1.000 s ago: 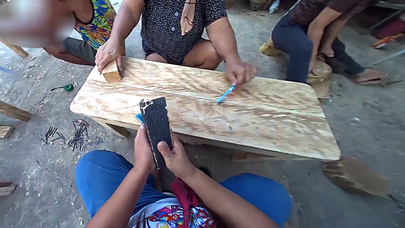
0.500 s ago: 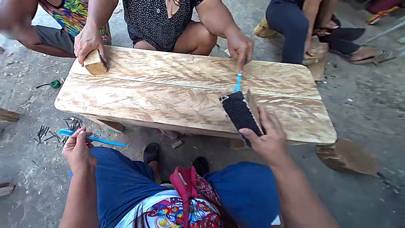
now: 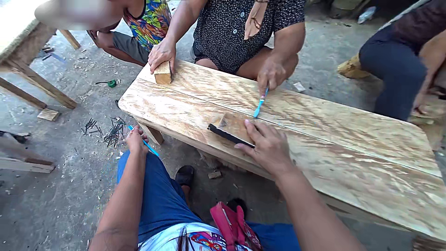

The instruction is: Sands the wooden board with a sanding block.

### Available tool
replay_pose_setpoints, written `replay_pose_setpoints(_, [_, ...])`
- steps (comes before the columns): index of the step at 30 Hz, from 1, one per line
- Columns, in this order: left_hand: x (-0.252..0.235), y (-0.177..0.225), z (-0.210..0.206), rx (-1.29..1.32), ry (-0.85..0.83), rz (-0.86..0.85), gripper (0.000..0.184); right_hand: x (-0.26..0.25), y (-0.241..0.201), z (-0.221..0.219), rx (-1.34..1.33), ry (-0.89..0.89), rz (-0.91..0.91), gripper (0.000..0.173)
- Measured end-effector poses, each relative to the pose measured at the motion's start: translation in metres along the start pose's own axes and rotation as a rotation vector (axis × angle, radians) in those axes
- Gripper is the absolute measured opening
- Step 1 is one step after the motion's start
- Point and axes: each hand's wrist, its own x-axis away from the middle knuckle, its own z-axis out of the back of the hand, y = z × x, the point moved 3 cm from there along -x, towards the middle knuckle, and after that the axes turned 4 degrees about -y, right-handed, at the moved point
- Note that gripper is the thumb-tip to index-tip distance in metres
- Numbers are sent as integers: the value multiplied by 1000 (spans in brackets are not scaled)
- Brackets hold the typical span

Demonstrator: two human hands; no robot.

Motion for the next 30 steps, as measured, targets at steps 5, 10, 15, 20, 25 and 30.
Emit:
replay_pose_setpoints(5, [-6, -9, -10, 11, -115, 132, 54, -59, -45, -38, -35, -36, 74, 68])
replay_pose_setpoints(10, [-14, -15, -12, 20, -160, 145, 56, -71, -50, -45, -37, -80, 19, 69])
replay_pose_setpoints(15, [-20, -29, -20, 56, -178, 134, 31, -76, -56, -46, 3, -101, -36, 70])
replay_pose_setpoints(20, [-15, -30, -29, 159, -165, 126, 21, -111, -78, -58, -13, -164, -99, 72])
replay_pose_setpoints(25, [-12, -29, -34, 206, -149, 124, 22, -100, -70, -53, -20, -206, -102, 73])
replay_pose_setpoints(30, [-16, -31, -33, 201, -166, 122, 21, -69, -59, -39, 13, -189, -151, 76])
